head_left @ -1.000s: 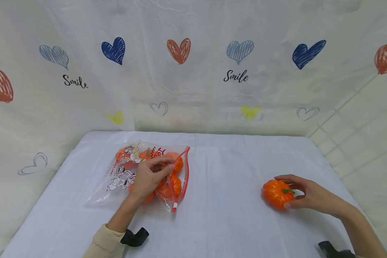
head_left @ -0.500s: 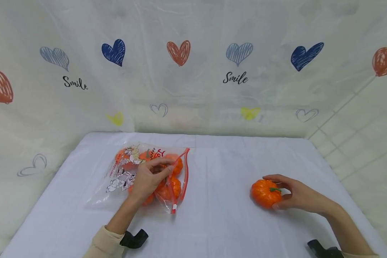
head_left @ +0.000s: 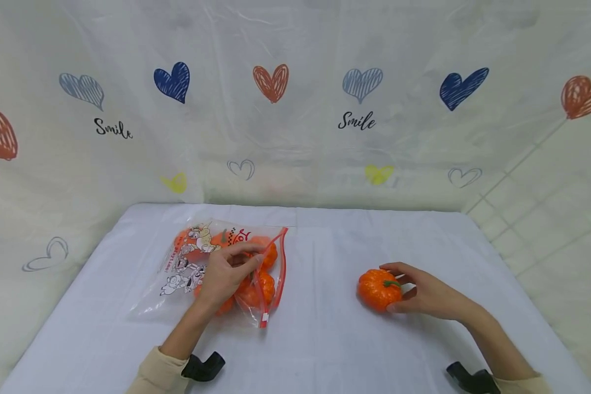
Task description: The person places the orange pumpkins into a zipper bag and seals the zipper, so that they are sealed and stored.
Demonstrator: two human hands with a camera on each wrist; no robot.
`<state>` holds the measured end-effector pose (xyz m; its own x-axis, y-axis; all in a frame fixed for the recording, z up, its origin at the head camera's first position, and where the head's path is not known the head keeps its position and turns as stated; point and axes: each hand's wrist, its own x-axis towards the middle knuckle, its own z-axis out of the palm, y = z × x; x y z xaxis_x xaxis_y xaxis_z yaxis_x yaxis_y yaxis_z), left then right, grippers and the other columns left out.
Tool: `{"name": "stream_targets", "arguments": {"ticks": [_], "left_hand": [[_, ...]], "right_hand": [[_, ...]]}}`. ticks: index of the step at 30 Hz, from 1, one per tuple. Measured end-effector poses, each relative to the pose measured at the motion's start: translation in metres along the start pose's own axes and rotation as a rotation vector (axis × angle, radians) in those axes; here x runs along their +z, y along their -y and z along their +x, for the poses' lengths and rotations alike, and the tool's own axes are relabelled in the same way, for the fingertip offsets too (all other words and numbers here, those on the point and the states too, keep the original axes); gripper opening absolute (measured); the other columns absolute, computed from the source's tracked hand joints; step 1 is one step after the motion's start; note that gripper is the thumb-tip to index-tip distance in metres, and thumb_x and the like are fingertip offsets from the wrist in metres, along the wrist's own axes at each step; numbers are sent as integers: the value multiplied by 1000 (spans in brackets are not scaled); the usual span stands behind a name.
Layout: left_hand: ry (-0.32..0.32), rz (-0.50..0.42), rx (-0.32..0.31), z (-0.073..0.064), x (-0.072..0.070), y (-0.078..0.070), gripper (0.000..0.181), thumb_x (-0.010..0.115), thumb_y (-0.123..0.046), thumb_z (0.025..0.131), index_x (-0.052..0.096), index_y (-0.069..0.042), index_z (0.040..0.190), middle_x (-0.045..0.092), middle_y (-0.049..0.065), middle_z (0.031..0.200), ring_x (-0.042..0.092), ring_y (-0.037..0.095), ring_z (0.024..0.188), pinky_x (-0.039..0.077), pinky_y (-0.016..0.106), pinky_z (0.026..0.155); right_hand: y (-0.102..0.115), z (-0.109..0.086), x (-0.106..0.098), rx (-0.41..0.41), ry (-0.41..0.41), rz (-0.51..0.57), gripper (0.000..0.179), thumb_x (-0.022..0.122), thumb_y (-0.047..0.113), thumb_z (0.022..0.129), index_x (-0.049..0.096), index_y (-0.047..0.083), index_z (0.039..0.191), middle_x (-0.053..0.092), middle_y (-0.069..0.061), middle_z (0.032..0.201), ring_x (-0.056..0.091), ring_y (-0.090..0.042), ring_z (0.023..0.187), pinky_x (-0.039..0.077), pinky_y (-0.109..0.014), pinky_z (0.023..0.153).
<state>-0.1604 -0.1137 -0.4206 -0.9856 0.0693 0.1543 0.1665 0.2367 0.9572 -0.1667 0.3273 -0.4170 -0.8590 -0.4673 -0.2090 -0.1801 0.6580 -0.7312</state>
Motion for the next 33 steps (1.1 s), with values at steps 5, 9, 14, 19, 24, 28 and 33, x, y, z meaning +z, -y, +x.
{"name": "stream_targets", "arguments": {"ticks": [5,9,14,19,24,28,33], "left_hand": [[0,4,-1,0,0,0,24,77,-24,95,78,-17,118,74,9,113,63,24,97,57,20,78],[1,6,9,0,0,0,24,77,-24,95,78,-17,118,75,9,112,64,23,96,57,20,78],[3,4,15,-1,0,0,23,77,-23,95,78,-16,117,75,9,111,65,22,95,58,20,79],[6,-3,17,-1,0,-1,23,77,-24,95,78,-17,117,75,9,113,65,22,96,58,20,80],[2,-6,17,-1,0,-1,24,78,-25,95,79,-17,117,76,8,115,66,22,97,58,20,81],[3,-7,16,-1,0,-2,24,78,-24,95,79,-16,118,76,8,115,66,22,97,58,20,80],[5,-8,13,0,0,-1,24,78,-24,95,78,-16,118,76,9,115,66,22,96,58,20,80]], "right_hand": [[5,6,7,8,-13,-15,77,87,31,84,50,13,149,59,-15,142,60,-29,121,60,-26,86],[9,10,14,5,-44,-37,76,87,35,84,51,13,148,61,-12,140,62,-25,116,60,-24,86],[17,17,22,3,-96,-44,76,87,39,84,53,12,146,64,-9,136,64,-22,111,60,-25,86],[23,24,28,5,-133,-28,78,88,39,83,52,11,146,65,-10,133,65,-21,109,60,-27,87],[26,31,35,-5,-138,-8,78,88,38,83,51,12,147,64,-10,134,65,-22,109,61,-28,87],[32,35,42,-21,-136,7,78,88,37,83,51,13,148,64,-9,134,64,-22,109,61,-29,87],[39,38,52,-43,-128,43,78,88,35,83,50,15,148,62,-9,137,64,-22,110,60,-28,88]]}}
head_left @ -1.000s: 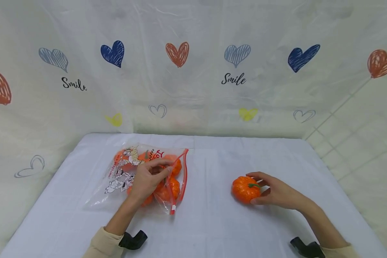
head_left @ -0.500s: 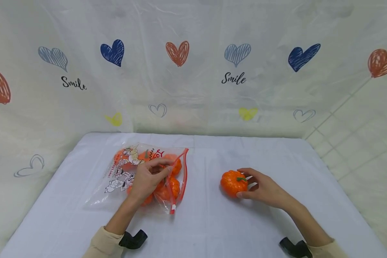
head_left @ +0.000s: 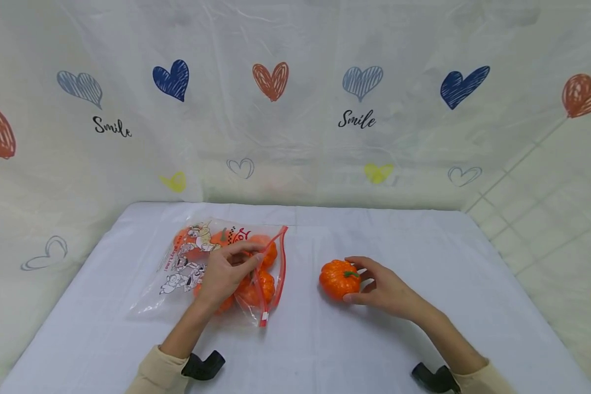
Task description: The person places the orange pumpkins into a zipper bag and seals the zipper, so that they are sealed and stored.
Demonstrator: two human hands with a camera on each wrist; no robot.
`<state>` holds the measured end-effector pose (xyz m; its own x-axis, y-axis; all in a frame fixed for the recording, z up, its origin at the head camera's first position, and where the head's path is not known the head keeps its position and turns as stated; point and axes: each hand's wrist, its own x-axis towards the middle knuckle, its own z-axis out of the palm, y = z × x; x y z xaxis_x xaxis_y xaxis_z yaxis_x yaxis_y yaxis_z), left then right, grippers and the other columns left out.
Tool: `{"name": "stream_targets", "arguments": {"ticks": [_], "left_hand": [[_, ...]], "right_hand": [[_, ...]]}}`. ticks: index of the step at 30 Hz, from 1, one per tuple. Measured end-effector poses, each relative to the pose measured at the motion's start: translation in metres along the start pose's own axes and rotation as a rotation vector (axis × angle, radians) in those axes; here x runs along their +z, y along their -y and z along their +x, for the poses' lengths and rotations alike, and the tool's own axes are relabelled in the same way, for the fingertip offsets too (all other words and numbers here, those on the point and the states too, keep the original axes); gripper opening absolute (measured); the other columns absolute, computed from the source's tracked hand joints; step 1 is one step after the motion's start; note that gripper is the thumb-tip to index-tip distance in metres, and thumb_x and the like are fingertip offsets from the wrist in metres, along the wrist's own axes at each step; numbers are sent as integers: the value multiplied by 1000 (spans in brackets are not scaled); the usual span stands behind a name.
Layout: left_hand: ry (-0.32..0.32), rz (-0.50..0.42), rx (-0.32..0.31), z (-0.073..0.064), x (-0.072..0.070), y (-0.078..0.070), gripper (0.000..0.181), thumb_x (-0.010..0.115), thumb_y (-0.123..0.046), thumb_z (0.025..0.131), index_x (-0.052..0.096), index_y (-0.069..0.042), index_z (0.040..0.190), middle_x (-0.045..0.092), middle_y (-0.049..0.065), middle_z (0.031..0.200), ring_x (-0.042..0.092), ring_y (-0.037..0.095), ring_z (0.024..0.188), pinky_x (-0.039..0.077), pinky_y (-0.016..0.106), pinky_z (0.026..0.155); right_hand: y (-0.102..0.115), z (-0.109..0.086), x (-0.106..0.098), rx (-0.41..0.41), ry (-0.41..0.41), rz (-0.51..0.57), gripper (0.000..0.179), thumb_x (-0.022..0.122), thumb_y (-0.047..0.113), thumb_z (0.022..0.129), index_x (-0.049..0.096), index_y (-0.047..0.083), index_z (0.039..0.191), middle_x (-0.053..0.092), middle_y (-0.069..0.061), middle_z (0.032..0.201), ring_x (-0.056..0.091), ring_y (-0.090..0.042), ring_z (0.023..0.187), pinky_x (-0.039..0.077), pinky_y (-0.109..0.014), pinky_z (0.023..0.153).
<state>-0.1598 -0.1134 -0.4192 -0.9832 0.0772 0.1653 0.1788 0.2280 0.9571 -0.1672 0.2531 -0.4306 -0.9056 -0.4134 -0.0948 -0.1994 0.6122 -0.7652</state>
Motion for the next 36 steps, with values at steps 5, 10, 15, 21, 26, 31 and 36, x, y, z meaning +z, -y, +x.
{"name": "stream_targets", "arguments": {"ticks": [5,10,15,21,26,31,36], "left_hand": [[-1,6,0,1,0,0,24,77,-24,95,78,-17,117,76,8,116,66,22,97,58,20,80],[-4,10,-9,0,1,-2,23,77,-23,95,78,-17,117,75,8,114,65,22,96,58,20,80],[-11,17,-16,-1,1,-3,23,77,-22,95,78,-17,118,74,8,113,65,22,97,58,19,80],[-7,16,-6,0,1,-2,24,77,-24,95,78,-17,118,75,8,113,65,22,97,58,19,81],[-7,17,-6,0,1,0,24,77,-25,95,78,-18,117,75,8,113,65,21,96,57,19,80],[-10,25,-16,0,2,1,23,77,-26,95,79,-18,117,74,8,111,65,21,95,57,19,81],[-1,21,-10,1,2,1,23,78,-26,95,79,-18,116,75,8,111,65,21,95,57,19,81]], "right_hand": [[6,1,8,-15,-5,23,78,88,35,84,49,16,149,61,-8,140,64,-23,112,61,-31,89],[13,4,16,-26,9,28,79,87,35,84,49,16,150,60,-7,141,64,-23,114,61,-31,89],[21,7,23,-41,23,56,78,88,34,84,50,15,150,60,-6,143,63,-25,118,62,-36,91],[28,10,28,-45,42,46,77,88,34,84,50,16,149,60,-5,145,62,-25,122,61,-33,90],[33,15,32,-68,54,41,74,87,30,85,51,17,148,60,-4,144,62,-26,121,61,-35,91],[38,20,40,-99,68,48,74,87,29,85,51,15,148,61,-5,144,62,-26,122,61,-38,93],[43,23,48,-111,72,52,74,87,30,85,51,13,147,60,-6,144,61,-26,122,61,-40,94]]}}
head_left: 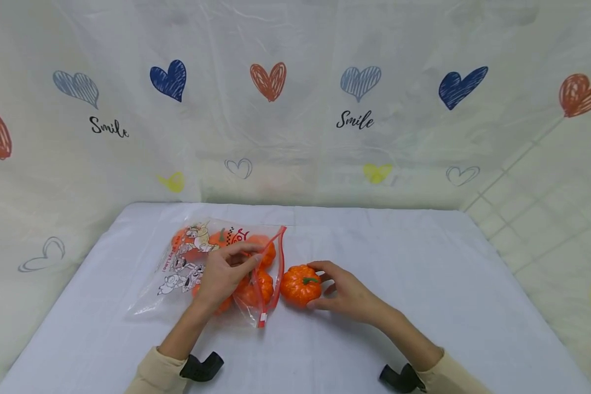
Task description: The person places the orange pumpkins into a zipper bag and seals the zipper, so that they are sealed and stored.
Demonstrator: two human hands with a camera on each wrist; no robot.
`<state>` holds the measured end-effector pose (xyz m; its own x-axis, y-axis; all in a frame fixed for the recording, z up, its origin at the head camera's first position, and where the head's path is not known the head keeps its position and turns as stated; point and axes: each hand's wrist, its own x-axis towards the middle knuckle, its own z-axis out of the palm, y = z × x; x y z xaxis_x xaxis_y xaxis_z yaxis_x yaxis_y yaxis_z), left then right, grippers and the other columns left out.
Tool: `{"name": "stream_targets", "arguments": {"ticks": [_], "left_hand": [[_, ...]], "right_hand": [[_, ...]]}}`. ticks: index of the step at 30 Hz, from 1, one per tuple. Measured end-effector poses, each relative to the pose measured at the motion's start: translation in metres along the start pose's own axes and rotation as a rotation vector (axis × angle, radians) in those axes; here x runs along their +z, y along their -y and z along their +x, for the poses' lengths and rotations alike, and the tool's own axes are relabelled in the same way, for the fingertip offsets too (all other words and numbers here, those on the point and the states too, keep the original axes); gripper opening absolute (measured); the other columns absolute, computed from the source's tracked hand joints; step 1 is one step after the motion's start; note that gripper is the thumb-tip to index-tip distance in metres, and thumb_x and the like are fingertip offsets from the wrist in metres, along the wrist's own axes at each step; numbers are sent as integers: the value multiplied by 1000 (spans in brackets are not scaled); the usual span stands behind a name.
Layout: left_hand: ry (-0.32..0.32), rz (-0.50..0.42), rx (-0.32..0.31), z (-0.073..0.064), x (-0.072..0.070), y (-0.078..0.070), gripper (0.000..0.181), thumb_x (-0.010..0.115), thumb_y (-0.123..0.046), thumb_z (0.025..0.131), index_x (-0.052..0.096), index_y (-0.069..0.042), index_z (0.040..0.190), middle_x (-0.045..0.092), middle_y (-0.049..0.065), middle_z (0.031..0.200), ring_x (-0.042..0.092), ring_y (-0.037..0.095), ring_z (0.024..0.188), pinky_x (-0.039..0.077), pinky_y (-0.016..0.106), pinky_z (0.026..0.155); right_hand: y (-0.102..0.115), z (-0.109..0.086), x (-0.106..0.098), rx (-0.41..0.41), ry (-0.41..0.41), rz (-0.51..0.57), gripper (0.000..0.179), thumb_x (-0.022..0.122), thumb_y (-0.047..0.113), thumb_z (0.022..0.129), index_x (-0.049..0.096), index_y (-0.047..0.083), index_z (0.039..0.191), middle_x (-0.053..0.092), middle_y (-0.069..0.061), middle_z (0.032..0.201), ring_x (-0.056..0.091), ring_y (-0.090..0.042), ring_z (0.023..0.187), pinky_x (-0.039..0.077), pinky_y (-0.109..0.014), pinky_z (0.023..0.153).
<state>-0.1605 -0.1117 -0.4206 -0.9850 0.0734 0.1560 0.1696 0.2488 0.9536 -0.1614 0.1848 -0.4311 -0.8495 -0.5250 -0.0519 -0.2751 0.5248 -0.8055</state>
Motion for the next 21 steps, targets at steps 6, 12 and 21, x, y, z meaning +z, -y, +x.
{"name": "stream_targets", "arguments": {"ticks": [6,12,21], "left_hand": [[-2,7,1,0,0,0,23,78,-26,95,79,-18,116,75,7,110,66,21,94,57,19,82],[-10,23,16,0,0,0,22,78,-27,95,79,-19,115,75,7,107,65,21,93,56,19,81],[-28,11,37,-1,2,-2,21,78,-27,95,79,-18,114,77,7,108,63,17,88,54,19,74]], "right_hand": [[4,5,8,-37,4,29,72,87,26,86,52,13,147,59,-6,136,61,-27,123,60,-43,95],[10,10,12,-40,12,19,73,87,25,86,51,13,148,58,-5,133,61,-26,122,60,-41,95],[13,12,18,-50,17,0,74,87,28,86,51,15,150,59,-3,132,61,-24,123,60,-40,96]]}}
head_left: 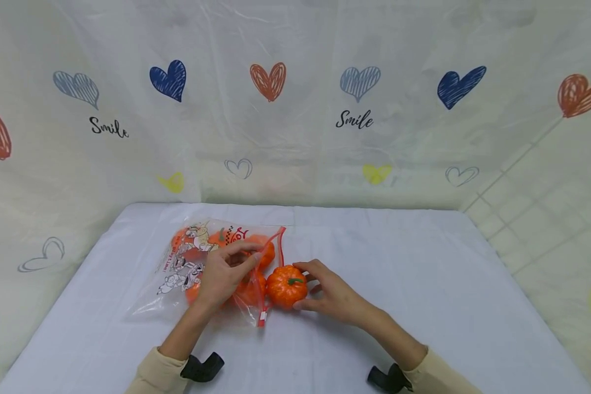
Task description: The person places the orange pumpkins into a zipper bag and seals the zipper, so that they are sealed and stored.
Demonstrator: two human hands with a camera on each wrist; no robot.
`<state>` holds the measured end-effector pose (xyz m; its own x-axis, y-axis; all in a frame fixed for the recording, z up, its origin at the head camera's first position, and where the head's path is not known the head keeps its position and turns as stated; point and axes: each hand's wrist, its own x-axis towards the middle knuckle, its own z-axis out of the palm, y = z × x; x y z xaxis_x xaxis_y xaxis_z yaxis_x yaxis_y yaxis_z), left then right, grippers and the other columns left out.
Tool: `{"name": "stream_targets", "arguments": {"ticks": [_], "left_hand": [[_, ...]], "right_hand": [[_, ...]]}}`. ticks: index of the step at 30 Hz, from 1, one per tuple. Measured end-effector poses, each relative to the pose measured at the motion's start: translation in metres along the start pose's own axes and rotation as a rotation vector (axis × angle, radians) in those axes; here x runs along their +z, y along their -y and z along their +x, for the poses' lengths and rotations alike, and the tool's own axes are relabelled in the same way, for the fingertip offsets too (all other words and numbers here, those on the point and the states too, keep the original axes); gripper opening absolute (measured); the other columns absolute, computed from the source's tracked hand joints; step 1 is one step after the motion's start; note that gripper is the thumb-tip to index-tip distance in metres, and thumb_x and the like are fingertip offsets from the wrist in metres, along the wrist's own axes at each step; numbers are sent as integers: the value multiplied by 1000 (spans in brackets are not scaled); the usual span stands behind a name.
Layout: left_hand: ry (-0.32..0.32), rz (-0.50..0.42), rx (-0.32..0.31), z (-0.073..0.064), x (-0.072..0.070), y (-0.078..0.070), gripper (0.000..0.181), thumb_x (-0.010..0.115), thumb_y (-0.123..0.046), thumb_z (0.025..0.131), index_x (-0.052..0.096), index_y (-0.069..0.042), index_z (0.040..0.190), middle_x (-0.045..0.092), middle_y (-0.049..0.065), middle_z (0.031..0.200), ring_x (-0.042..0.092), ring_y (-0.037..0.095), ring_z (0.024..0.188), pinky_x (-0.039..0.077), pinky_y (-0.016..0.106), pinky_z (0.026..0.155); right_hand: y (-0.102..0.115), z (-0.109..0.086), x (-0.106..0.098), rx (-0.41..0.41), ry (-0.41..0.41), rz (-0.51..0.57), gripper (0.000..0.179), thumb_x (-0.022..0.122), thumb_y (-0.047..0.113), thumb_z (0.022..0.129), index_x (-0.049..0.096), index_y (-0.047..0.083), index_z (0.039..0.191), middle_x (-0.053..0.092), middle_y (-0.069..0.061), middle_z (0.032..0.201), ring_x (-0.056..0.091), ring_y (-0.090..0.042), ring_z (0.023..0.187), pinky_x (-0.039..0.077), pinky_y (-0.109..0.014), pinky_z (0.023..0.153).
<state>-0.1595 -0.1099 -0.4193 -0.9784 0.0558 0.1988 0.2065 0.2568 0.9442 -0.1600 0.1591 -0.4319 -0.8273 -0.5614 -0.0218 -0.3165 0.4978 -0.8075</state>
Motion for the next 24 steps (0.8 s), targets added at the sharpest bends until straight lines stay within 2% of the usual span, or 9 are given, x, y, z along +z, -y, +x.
{"name": "stream_targets", "arguments": {"ticks": [3,11,19,24], "left_hand": [[-6,-25,9,0,1,-1,21,78,-25,95,79,-16,113,77,8,109,64,16,86,54,19,73],[-8,-36,46,-2,5,0,21,76,-24,96,79,-17,115,79,5,111,68,15,91,57,20,84],[-26,-24,19,-2,5,0,22,77,-26,95,79,-19,116,78,4,113,67,16,91,56,20,82],[-32,-27,21,-2,5,0,22,77,-27,95,79,-21,116,79,2,112,68,16,90,57,20,82]], "right_hand": [[4,2,3,-4,2,13,73,86,27,86,51,15,149,60,-2,135,61,-24,123,60,-41,97],[13,8,16,-16,26,40,71,84,23,88,49,11,149,57,-6,149,62,-26,128,58,-44,101],[20,14,23,-5,28,21,67,85,26,88,52,13,145,61,-5,144,65,-27,127,56,-46,105],[21,15,24,-40,7,-2,65,86,25,86,54,13,141,62,-3,136,65,-23,122,57,-44,103]]}}
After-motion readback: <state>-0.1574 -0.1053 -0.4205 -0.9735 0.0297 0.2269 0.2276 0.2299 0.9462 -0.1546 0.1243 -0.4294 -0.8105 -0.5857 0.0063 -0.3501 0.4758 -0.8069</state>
